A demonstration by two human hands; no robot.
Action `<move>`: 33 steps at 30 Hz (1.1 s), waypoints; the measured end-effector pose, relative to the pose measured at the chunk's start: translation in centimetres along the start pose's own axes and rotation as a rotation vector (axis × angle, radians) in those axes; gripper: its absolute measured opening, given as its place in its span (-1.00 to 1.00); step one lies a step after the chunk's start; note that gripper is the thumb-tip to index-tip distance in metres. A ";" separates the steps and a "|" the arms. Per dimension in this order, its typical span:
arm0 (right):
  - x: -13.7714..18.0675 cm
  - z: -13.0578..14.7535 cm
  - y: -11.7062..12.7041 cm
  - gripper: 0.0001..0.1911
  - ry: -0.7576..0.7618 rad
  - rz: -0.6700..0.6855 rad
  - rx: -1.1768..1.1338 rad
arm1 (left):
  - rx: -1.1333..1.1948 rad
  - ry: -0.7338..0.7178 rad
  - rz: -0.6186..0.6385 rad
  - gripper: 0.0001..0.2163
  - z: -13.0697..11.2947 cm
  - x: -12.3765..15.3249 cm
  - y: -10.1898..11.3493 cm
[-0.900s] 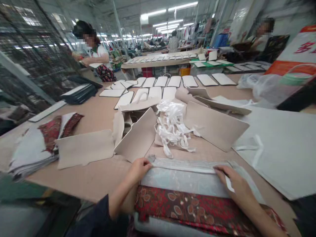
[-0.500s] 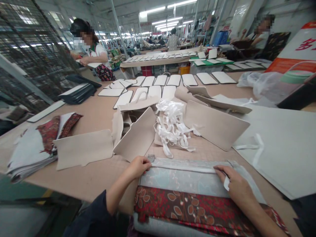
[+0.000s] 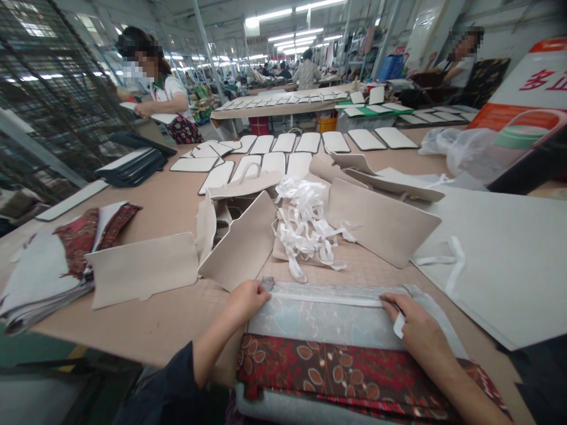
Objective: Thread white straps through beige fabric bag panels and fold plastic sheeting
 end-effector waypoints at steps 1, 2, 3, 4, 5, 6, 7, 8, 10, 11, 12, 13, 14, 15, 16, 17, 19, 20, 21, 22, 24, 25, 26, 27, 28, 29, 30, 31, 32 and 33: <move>0.0 0.1 0.0 -0.72 0.006 -0.003 -0.002 | -0.018 0.004 -0.005 -0.83 -0.1 0.1 0.1; -0.1 0.2 0.1 -0.73 0.010 -0.006 -0.003 | -0.037 0.005 -0.011 -0.83 -0.2 0.2 0.2; -0.1 0.3 0.1 -0.73 0.011 -0.004 -0.003 | -0.052 0.002 -0.018 -0.84 -0.3 0.2 0.3; -0.2 0.4 0.1 -0.73 0.009 -0.001 -0.002 | -0.063 -0.002 -0.021 -0.84 -0.3 0.2 0.4; -0.2 0.4 0.2 -0.73 0.002 0.001 -0.002 | -0.065 -0.014 -0.021 -0.84 -0.4 0.1 0.4; -0.2 0.5 0.3 -0.74 -0.009 0.003 -0.003 | -0.059 -0.028 -0.017 -0.84 -0.4 0.0 0.4; -0.2 0.5 0.4 -0.74 -0.020 0.006 -0.003 | -0.044 -0.045 -0.007 -0.84 -0.5 -0.1 0.3; -0.2 0.5 0.6 -0.74 -0.031 0.005 -0.003 | -0.026 -0.060 0.007 -0.84 -0.5 -0.3 0.1; -0.2 0.7 0.9 -0.74 -0.035 0.000 0.003 | 0.006 -0.083 0.030 -0.84 -0.4 -0.5 -0.1; -0.2 0.8 1.1 -0.74 -0.028 -0.002 0.007 | 0.015 -0.088 0.035 -0.83 -0.3 -0.6 -0.1; -0.2 0.8 1.2 -0.74 -0.018 -0.006 0.012 | 0.020 -0.088 0.038 -0.83 -0.2 -0.7 -0.2; -0.1 0.8 1.2 -0.74 -0.010 -0.010 0.017 | 0.020 -0.088 0.038 -0.83 -0.2 -0.7 -0.2; -0.1 0.8 1.2 -0.74 -0.004 -0.012 0.020 | 0.018 -0.087 0.036 -0.83 -0.1 -0.7 -0.2; -0.1 0.7 1.1 -0.74 -0.001 -0.011 0.021 | 0.015 -0.085 0.037 -0.83 -0.1 -0.7 -0.2; 0.0 0.5 1.0 -0.74 0.000 -0.012 0.019 | 0.012 -0.083 0.038 -0.83 -0.2 -0.7 -0.2; 0.0 0.4 0.9 -0.74 -0.003 -0.012 0.014 | 0.008 -0.080 0.039 -0.84 -0.2 -0.7 -0.2; 0.1 0.2 0.7 -0.73 -0.010 -0.007 0.002 | 0.000 -0.075 0.040 -0.84 -0.2 -0.7 -0.2; 0.1 0.1 0.6 -0.73 -0.013 -0.007 -0.002 | -0.004 -0.072 0.041 -0.84 -0.3 -0.7 -0.1; 0.1 0.1 0.6 -0.74 -0.016 -0.006 -0.003 | -0.010 -0.071 0.041 -0.84 -0.3 -0.7 -0.1; 0.1 0.1 0.5 -0.74 -0.018 -0.005 -0.002 | -0.016 -0.070 0.041 -0.84 -0.3 -0.7 -0.1; 0.1 0.2 0.5 -0.75 -0.019 -0.001 0.006 | -0.026 -0.070 0.044 -0.85 -0.4 -0.6 -0.1; 0.1 0.2 0.5 -0.76 -0.019 0.003 0.011 | -0.034 -0.069 0.046 -0.85 -0.5 -0.5 0.0; 0.0 0.3 0.4 -0.76 -0.018 0.013 0.019 | -0.052 -0.061 0.049 -0.86 -0.6 -0.4 0.0; 0.0 0.4 0.3 -0.77 -0.017 0.025 0.028 | -0.081 -0.050 0.041 -0.87 -0.6 -0.2 0.2; 0.0 0.4 0.2 -0.77 -0.015 0.034 0.037 | -0.125 -0.043 0.011 -0.88 -0.8 0.1 0.6; 0.0 0.5 0.2 -0.76 -0.013 0.042 0.044 | -0.184 -0.049 -0.042 -0.88 -1.2 0.4 1.2; -0.1 0.6 0.1 -0.76 -0.012 0.048 0.049 | -0.258 -0.069 -0.110 -0.87 -1.9 0.8 1.9; -0.1 0.7 0.1 -0.76 -0.012 0.051 0.053 | -0.338 -0.107 -0.182 -0.87 -2.8 1.4 2.6; -0.1 0.7 0.1 -0.77 -0.014 0.050 0.057 | -0.416 -0.161 -0.243 -0.86 -4.0 1.9 2.9; -0.2 0.8 0.1 -0.77 -0.019 0.051 0.061 | -0.490 -0.221 -0.284 -0.84 -5.2 2.5 3.0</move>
Point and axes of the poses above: each hand's wrist, its own x-axis away from the middle knuckle, its own y-axis out of the back of the hand, z = x × y, the point moved 10 cm from there along -x, towards the middle knuckle, and after that the axes turned 14 degrees about -x, right-handed, at the moved point
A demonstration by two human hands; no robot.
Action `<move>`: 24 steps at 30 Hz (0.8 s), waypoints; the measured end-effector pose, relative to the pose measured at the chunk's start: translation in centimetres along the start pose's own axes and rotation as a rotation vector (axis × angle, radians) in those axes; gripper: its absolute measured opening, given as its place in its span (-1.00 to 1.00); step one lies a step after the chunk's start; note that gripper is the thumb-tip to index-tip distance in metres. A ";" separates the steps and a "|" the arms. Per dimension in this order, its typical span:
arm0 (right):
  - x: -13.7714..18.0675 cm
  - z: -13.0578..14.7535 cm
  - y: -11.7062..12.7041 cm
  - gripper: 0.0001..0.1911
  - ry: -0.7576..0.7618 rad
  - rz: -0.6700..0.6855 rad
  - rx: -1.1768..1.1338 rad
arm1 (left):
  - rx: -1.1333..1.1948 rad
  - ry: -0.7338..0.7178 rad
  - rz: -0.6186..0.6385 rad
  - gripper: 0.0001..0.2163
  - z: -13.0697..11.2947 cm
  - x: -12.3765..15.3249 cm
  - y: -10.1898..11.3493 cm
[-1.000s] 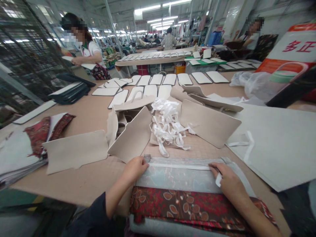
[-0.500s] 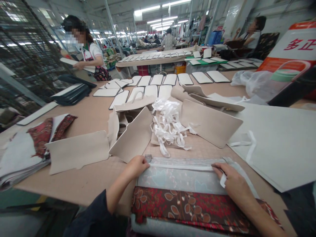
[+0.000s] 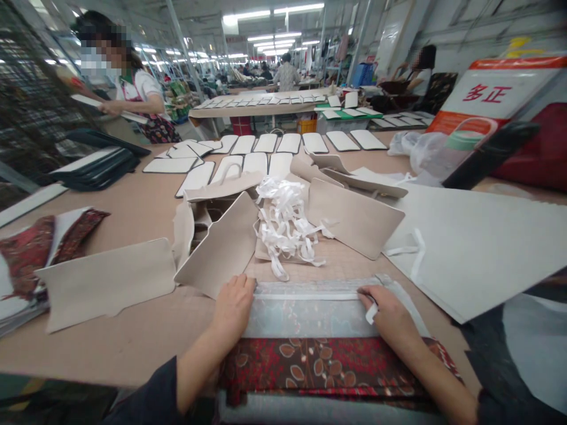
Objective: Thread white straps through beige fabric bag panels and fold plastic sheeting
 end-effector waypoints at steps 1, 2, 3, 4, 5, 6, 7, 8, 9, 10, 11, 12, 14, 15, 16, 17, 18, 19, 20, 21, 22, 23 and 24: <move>0.0 0.0 0.0 -0.78 -0.008 0.003 0.006 | -0.060 -0.055 -0.024 -0.81 -1.1 0.2 0.4; -0.1 0.1 0.0 -0.78 -0.018 0.009 0.014 | -0.108 -0.101 -0.033 -0.79 -2.1 0.5 0.5; -0.1 0.1 -0.1 -0.79 -0.033 0.016 0.025 | -0.148 -0.137 -0.042 -0.77 -3.0 0.7 0.6; -0.1 0.0 -0.1 -0.79 -0.049 0.025 0.036 | -0.183 -0.160 -0.053 -0.76 -3.7 0.9 0.5; -0.2 0.0 -0.2 -0.80 -0.067 0.035 0.045 | -0.216 -0.173 -0.065 -0.75 -4.2 1.1 0.4; -0.3 0.0 -0.2 -0.81 -0.085 0.040 0.051 | -0.247 -0.181 -0.077 -0.74 -4.6 1.2 0.4; -0.3 -0.1 -0.2 -0.82 -0.101 0.044 0.053 | -0.275 -0.187 -0.089 -0.72 -4.8 1.3 0.3; -0.4 -0.1 -0.2 -0.83 -0.115 0.046 0.051 | -0.297 -0.192 -0.097 -0.71 -5.0 1.4 0.2; -0.4 -0.2 -0.1 -0.84 -0.128 0.047 0.049 | -0.314 -0.196 -0.100 -0.70 -5.1 1.5 0.1; -0.5 -0.2 -0.1 -0.85 -0.137 0.049 0.050 | -0.325 -0.202 -0.099 -0.70 -5.1 1.5 0.1; -0.5 -0.2 -0.1 -0.86 -0.144 0.054 0.054 | -0.330 -0.208 -0.095 -0.69 -5.1 1.6 0.1; -0.5 -0.2 -0.2 -0.86 -0.148 0.061 0.061 | -0.331 -0.213 -0.088 -0.69 -5.0 1.6 0.1; -0.6 -0.1 -0.2 -0.87 -0.151 0.069 0.075 | -0.324 -0.215 -0.066 -0.69 -4.9 1.5 0.1; -0.6 -0.1 -0.2 -0.87 -0.153 0.071 0.080 | -0.318 -0.214 -0.055 -0.69 -4.9 1.5 0.1; -0.6 -0.1 -0.2 -0.87 -0.156 0.072 0.082 | -0.314 -0.210 -0.045 -0.70 -4.9 1.5 0.1; -0.6 -0.1 -0.2 -0.88 -0.160 0.072 0.085 | -0.315 -0.205 -0.039 -0.70 -4.9 1.5 0.1; -0.6 -0.1 -0.3 -0.88 -0.164 0.073 0.088 | -0.322 -0.201 -0.039 -0.70 -4.9 1.6 0.1; -0.6 -0.1 -0.3 -0.88 -0.167 0.073 0.093 | -0.331 -0.200 -0.042 -0.70 -4.9 1.7 0.1; -0.6 0.0 -0.2 -0.88 -0.170 0.074 0.099 | -0.341 -0.201 -0.046 -0.70 -4.9 1.7 0.1; -0.7 0.0 -0.2 -0.88 -0.174 0.075 0.107 | -0.348 -0.203 -0.046 -0.70 -4.9 1.7 0.1; -0.7 0.0 -0.3 -0.88 -0.177 0.080 0.116 | -0.350 -0.208 -0.043 -0.70 -4.9 1.7 0.1; -0.8 0.0 -0.3 -0.88 -0.181 0.087 0.127 | -0.345 -0.213 -0.035 -0.70 -4.9 1.6 0.2; -0.8 0.0 -0.4 -0.88 -0.186 0.098 0.137 | -0.335 -0.215 -0.023 -0.70 -5.0 1.4 0.3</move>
Point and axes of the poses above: each hand's wrist, its own x-axis away from the middle knuckle, its own y-axis out of the back of the hand, z = x × y, the point moved 10 cm from there along -x, towards the middle knuckle, and after that the axes turned 14 degrees about -x, right-handed, at the moved point
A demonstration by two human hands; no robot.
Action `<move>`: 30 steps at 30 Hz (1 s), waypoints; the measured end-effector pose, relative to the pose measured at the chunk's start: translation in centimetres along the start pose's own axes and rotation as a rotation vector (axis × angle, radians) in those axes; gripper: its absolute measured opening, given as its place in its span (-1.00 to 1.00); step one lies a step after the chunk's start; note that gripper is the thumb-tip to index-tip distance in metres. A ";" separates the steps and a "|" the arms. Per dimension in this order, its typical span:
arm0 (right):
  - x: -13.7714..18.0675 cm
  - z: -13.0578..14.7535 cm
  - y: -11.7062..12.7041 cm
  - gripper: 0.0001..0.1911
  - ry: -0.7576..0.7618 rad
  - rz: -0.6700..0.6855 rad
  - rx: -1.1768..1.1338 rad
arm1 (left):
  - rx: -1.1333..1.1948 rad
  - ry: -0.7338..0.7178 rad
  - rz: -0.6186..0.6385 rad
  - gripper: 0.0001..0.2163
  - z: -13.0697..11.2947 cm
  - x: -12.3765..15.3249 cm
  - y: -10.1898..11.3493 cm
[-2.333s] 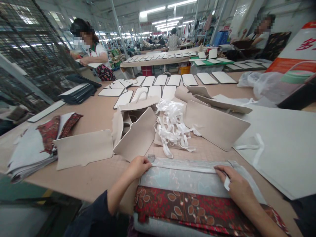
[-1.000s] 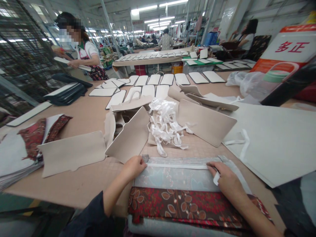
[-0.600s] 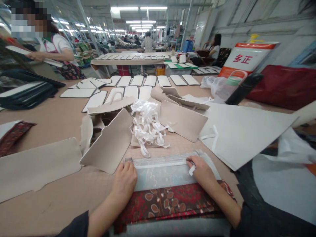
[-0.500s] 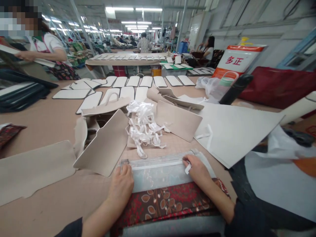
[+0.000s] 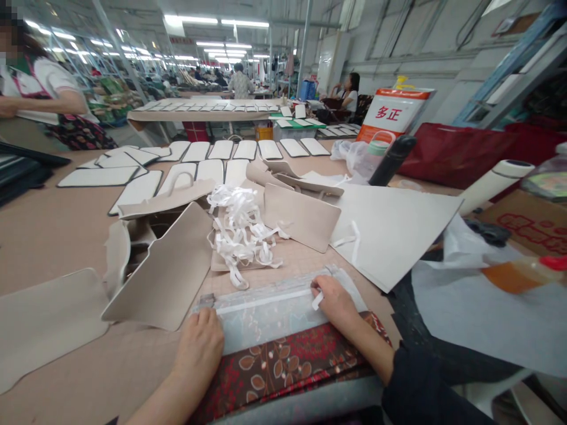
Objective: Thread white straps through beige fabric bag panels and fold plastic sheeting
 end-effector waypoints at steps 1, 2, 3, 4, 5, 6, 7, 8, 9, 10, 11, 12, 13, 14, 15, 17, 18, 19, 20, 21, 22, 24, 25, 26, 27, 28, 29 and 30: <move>0.0 0.1 -0.1 -0.89 -0.005 0.013 0.010 | 0.016 -0.001 0.013 -0.70 0.0 -0.3 0.2; 0.0 0.1 -0.2 -0.89 -0.012 0.025 0.017 | 0.034 0.000 0.024 -0.70 -0.1 -0.7 0.7; 0.0 0.2 -0.3 -0.88 -0.019 0.031 0.022 | 0.056 0.001 0.027 -0.70 -0.4 -1.3 1.3; 0.0 0.3 -0.2 -0.88 -0.024 0.031 0.026 | 0.089 -0.014 0.016 -0.71 -1.1 -1.9 2.2; 0.0 0.4 -0.2 -0.88 -0.025 0.025 0.026 | 0.130 -0.052 -0.009 -0.71 -2.2 -2.6 3.2; 0.0 0.4 0.0 -0.88 -0.020 0.016 0.022 | 0.182 -0.117 -0.053 -0.71 -3.8 -3.2 4.5; 0.1 0.4 0.1 -0.88 -0.012 0.005 0.013 | 0.242 -0.216 -0.103 -0.71 -5.7 -3.7 5.9; 0.1 0.2 0.4 -0.88 -0.006 -0.007 -0.001 | 0.287 -0.303 -0.139 -0.71 -7.5 -4.0 7.0; 0.2 -0.3 0.7 -0.89 -0.007 -0.021 -0.020 | 0.318 -0.369 -0.155 -0.71 -9.0 -4.3 7.8; 0.2 -0.9 1.2 -0.89 -0.015 -0.036 -0.049 | 0.335 -0.412 -0.153 -0.72 -10.2 -4.6 8.3; 0.2 -1.8 1.7 -0.90 -0.029 -0.054 -0.084 | 0.339 -0.425 -0.136 -0.73 -10.9 -4.9 8.4; 0.2 -2.7 2.4 -0.90 -0.047 -0.074 -0.123 | 0.337 -0.426 -0.113 -0.73 -11.4 -5.2 8.4; 0.2 -3.7 3.1 -0.90 -0.066 -0.094 -0.158 | 0.334 -0.425 -0.091 -0.74 -11.7 -5.5 8.4; 0.2 -4.6 3.8 -0.90 -0.086 -0.111 -0.187 | 0.331 -0.423 -0.075 -0.74 -11.8 -5.6 8.5; 0.2 -5.4 4.4 -0.90 -0.107 -0.123 -0.210 | 0.328 -0.416 -0.062 -0.74 -11.7 -5.8 8.5; 0.2 -6.6 5.3 -0.90 -0.146 -0.134 -0.227 | 0.320 -0.395 -0.042 -0.73 -11.6 -6.0 8.7; 0.1 -6.9 5.6 -0.90 -0.160 -0.135 -0.229 | 0.315 -0.382 -0.037 -0.73 -11.5 -6.2 8.9; 0.0 -7.0 5.8 -0.90 -0.168 -0.136 -0.230 | 0.310 -0.368 -0.038 -0.73 -11.5 -6.3 9.0; 0.0 -7.0 5.9 -0.89 -0.170 -0.135 -0.225 | 0.303 -0.356 -0.046 -0.71 -11.6 -6.4 9.1; -0.1 -6.8 5.9 -0.88 -0.171 -0.132 -0.211 | 0.293 -0.346 -0.056 -0.69 -11.8 -6.5 9.3; -0.2 -6.6 5.9 -0.88 -0.171 -0.124 -0.186 | 0.281 -0.334 -0.066 -0.66 -12.0 -6.6 9.3; -0.3 -6.2 5.7 -0.86 -0.174 -0.102 -0.121 | 0.254 -0.314 -0.082 -0.59 -12.4 -6.8 9.4; -0.3 -6.1 5.7 -0.85 -0.177 -0.090 -0.089 | 0.244 -0.305 -0.087 -0.57 -12.5 -6.9 9.4; -0.4 -6.0 5.7 -0.85 -0.180 -0.081 -0.063 | 0.238 -0.298 -0.088 -0.56 -12.6 -7.0 9.4; -0.5 -6.1 5.8 -0.85 -0.183 -0.077 -0.047 | 0.236 -0.293 -0.088 -0.57 -12.7 -7.1 9.5; -0.5 -6.1 5.9 -0.86 -0.182 -0.074 -0.037 | 0.239 -0.289 -0.087 -0.58 -12.7 -7.1 9.5; -0.6 -6.2 6.0 -0.86 -0.179 -0.071 -0.030 | 0.243 -0.286 -0.083 -0.59 -12.8 -7.2 9.6; -0.7 -6.2 6.1 -0.86 -0.174 -0.068 -0.022 | 0.250 -0.279 -0.078 -0.61 -12.7 -7.2 9.6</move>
Point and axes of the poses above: each hand's wrist, its own x-axis away from the middle knuckle, its own y-axis out of the back of the hand, z = x × y, the point moved 10 cm from there along -x, towards the middle knuckle, and after that the axes turned 14 degrees about -x, right-handed, at the moved point
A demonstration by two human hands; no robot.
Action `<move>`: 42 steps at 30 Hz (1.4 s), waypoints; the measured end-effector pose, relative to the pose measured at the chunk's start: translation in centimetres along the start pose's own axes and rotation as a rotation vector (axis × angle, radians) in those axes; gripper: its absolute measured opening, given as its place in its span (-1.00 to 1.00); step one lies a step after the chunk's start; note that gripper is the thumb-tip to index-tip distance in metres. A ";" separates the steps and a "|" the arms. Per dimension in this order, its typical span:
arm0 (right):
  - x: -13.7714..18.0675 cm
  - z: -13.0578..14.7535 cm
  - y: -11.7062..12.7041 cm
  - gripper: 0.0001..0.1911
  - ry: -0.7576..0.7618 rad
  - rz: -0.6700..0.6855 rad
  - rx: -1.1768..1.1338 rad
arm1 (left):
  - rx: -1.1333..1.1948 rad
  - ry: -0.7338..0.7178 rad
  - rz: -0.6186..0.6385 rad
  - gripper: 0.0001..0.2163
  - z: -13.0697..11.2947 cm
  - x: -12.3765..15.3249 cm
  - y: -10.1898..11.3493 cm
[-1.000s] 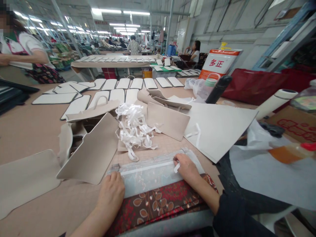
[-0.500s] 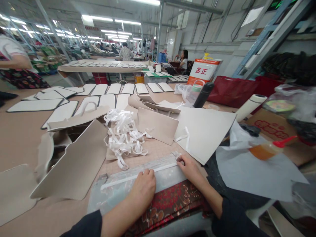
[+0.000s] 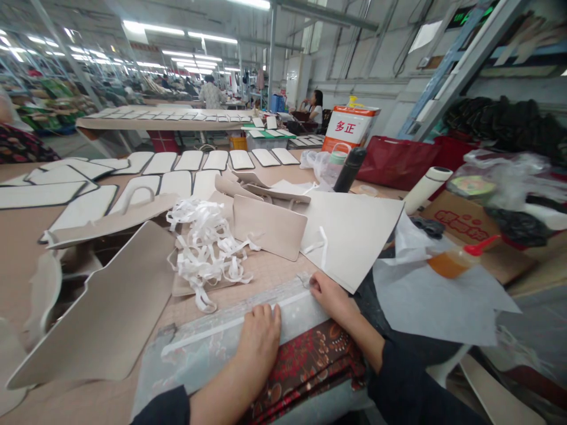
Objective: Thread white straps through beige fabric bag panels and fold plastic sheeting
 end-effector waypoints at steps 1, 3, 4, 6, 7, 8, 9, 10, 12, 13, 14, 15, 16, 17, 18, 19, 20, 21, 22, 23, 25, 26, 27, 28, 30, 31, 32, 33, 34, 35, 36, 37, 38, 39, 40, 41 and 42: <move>0.0 0.0 0.0 -0.85 0.003 0.003 0.006 | 0.011 0.008 0.002 -0.62 0.0 0.0 0.0; 0.2 0.4 -0.1 -0.83 0.031 -0.016 0.042 | 0.039 0.025 -0.002 -0.63 0.1 0.1 0.0; 0.6 1.1 -0.3 -0.82 0.075 -0.033 0.075 | 0.052 0.034 -0.009 -0.63 0.1 0.2 0.0; 1.9 3.5 -1.5 -0.80 0.243 -0.037 0.141 | 0.062 0.058 -0.037 -0.64 0.2 0.4 0.1; 2.8 4.9 -2.4 -0.78 0.353 -0.018 0.163 | 0.056 0.064 -0.053 -0.65 0.2 0.6 0.0; 3.9 6.1 -3.4 -0.77 0.461 0.012 0.171 | 0.046 0.066 -0.067 -0.67 0.3 0.8 -0.1; 4.9 6.9 -4.1 -0.74 0.550 0.044 0.162 | 0.034 0.061 -0.072 -0.68 0.6 1.2 -0.4; 5.7 7.3 -4.5 -0.71 0.612 0.065 0.148 | 0.024 0.050 -0.067 -0.70 0.9 1.7 -0.9; 6.5 6.8 -4.3 -0.66 0.655 0.065 0.132 | 0.022 0.040 -0.029 -0.72 2.3 3.4 -2.4; 6.5 6.1 -3.9 -0.65 0.652 0.054 0.135 | 0.029 0.054 -0.004 -0.72 3.5 4.6 -3.3; 6.3 5.3 -3.4 -0.64 0.640 0.039 0.146 | 0.040 0.080 0.020 -0.70 4.8 6.0 -4.3; 6.0 4.5 -2.9 -0.63 0.623 0.019 0.160 | 0.056 0.125 0.043 -0.68 6.3 7.5 -5.2; 5.8 3.7 -2.4 -0.62 0.609 0.001 0.172 | 0.071 0.163 0.050 -0.64 7.8 8.9 -6.0; 5.5 3.1 -2.0 -0.62 0.598 -0.012 0.177 | 0.088 0.195 0.056 -0.61 9.1 10.2 -6.7; 5.1 2.6 -1.7 -0.62 0.585 -0.017 0.172 | 0.105 0.228 0.063 -0.59 10.3 11.4 -7.2; 4.8 2.1 -1.5 -0.63 0.567 -0.014 0.155 | 0.117 0.251 0.076 -0.57 11.2 12.3 -7.7; 4.4 1.8 -1.4 -0.64 0.544 -0.005 0.129 | 0.128 0.271 0.093 -0.57 12.0 12.8 -8.0; 3.9 1.5 -1.3 -0.66 0.519 0.008 0.099 | 0.135 0.283 0.114 -0.58 12.5 13.0 -8.1; 3.5 1.2 -1.2 -0.68 0.491 0.020 0.074 | 0.136 0.285 0.140 -0.59 12.9 12.9 -8.1; 3.1 0.9 -1.2 -0.69 0.467 0.031 0.057 | 0.129 0.282 0.161 -0.61 13.0 12.4 -7.8; 2.4 0.5 -1.1 -0.71 0.435 0.055 0.051 | 0.097 0.246 0.169 -0.65 12.7 10.5 -6.6; 2.1 0.3 -1.2 -0.71 0.424 0.063 0.060 | 0.080 0.207 0.153 -0.67 12.0 9.2 -5.7; 1.8 0.1 -1.2 -0.71 0.413 0.067 0.072 | 0.069 0.157 0.129 -0.69 11.1 7.7 -4.6; 1.5 0.0 -1.2 -0.70 0.402 0.065 0.082 | 0.066 0.096 0.095 -0.70 9.8 6.2 -3.4; 1.0 -0.3 -1.3 -0.68 0.380 0.055 0.097 | 0.090 -0.036 0.022 -0.74 6.5 3.2 -1.1; 0.8 -0.4 -1.4 -0.68 0.371 0.051 0.101 | 0.113 -0.096 -0.023 -0.76 4.7 1.8 0.0; 0.7 -0.5 -1.4 -0.68 0.363 0.049 0.100 | 0.144 -0.140 -0.068 -0.77 3.1 0.4 1.0; 0.6 -0.5 -1.4 -0.68 0.356 0.047 0.097 | 0.175 -0.171 -0.107 -0.79 1.6 -0.8 1.8; 0.6 -0.5 -1.3 -0.67 0.351 0.042 0.093 | 0.207 -0.185 -0.145 -0.80 0.4 -2.0 2.5; 0.7 -0.5 -1.2 -0.67 0.349 0.034 0.088 | 0.234 -0.184 -0.174 -0.82 -0.6 -3.2 2.9; 0.8 -0.4 -1.0 -0.68 0.353 0.021 0.083 | 0.256 -0.171 -0.198 -0.83 -1.3 -4.2 3.2; 1.0 -0.3 -0.8 -0.68 0.360 0.004 0.081 | 0.274 -0.150 -0.220 -0.84 -1.8 -5.1 3.4; 1.2 0.0 -0.5 -0.68 0.373 -0.014 0.081 | 0.286 -0.124 -0.237 -0.84 -2.1 -5.9 3.4; 1.4 0.2 -0.2 -0.69 0.387 -0.033 0.084 | 0.294 -0.096 -0.252 -0.85 -2.2 -6.5 3.4; 1.7 0.5 0.0 -0.69 0.402 -0.048 0.087 | 0.298 -0.069 -0.266 -0.85 -2.2 -6.9 3.3; 1.9 0.7 0.3 -0.68 0.419 -0.058 0.089 | 0.299 -0.047 -0.278 -0.85 -2.2 -7.2 3.2; 2.1 1.0 0.5 -0.66 0.432 -0.064 0.090 | 0.299 -0.032 -0.288 -0.85 -2.2 -7.4 3.1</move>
Point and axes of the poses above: each hand's wrist, its own x-axis away from the middle knuckle, its own y-axis out of the back of the hand, z = x × y, the point moved 10 cm from there along -x, towards the middle knuckle, and after that the axes turned 14 degrees about -x, right-handed, at the moved point
